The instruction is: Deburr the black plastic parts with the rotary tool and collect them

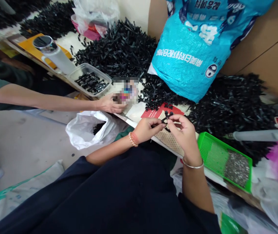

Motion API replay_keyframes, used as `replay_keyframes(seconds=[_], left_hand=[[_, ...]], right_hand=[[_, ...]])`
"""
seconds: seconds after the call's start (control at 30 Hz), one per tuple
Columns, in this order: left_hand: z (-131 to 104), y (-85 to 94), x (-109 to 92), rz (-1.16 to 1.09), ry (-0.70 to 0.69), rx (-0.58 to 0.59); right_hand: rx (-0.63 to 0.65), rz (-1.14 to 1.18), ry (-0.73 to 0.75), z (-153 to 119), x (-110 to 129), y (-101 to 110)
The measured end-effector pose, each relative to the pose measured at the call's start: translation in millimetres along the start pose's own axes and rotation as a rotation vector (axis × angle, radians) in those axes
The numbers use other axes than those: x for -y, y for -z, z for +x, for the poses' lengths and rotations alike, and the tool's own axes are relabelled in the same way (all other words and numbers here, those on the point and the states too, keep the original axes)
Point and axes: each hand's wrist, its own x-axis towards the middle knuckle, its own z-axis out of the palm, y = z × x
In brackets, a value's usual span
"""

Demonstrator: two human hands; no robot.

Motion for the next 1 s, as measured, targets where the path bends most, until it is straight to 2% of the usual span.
replay_keyframes(seconds=[0.23, 0.43, 0.5, 0.6, 0.73, 1.0], left_hand=[[-5.5, -5.9, -5.9, 0.088, 0.031, -0.019], [-8.1, -10.7, -12.1, 0.167, 0.019, 0.018], [-9.3, -11.4, -13.9, 0.100, 0.055, 0.061], [-11.8, -10.0, -18.2, -0.107, 0.223, 0.131], [-9.4, -6.2, -22.1, -0.264, 0.366, 0.138], [6.2, -15.4, -18.2, -0.377, 0.459, 0.183]], right_hand=[[0.106, -0.053, 0.120, 3.5, -6.9, 12.0], [0.116, -0.007, 0.095, -4.9, -12.5, 20.8], [0.114, 0.010, 0.078, -7.8, -10.0, 23.3], [0.187, 0.051, 0.024, -9.0, -2.3, 27.9], [0.270, 0.100, -0.067, -5.0, 2.7, 34.3], [0.212, 0.338, -0.217, -6.2, -24.0, 29.6]])
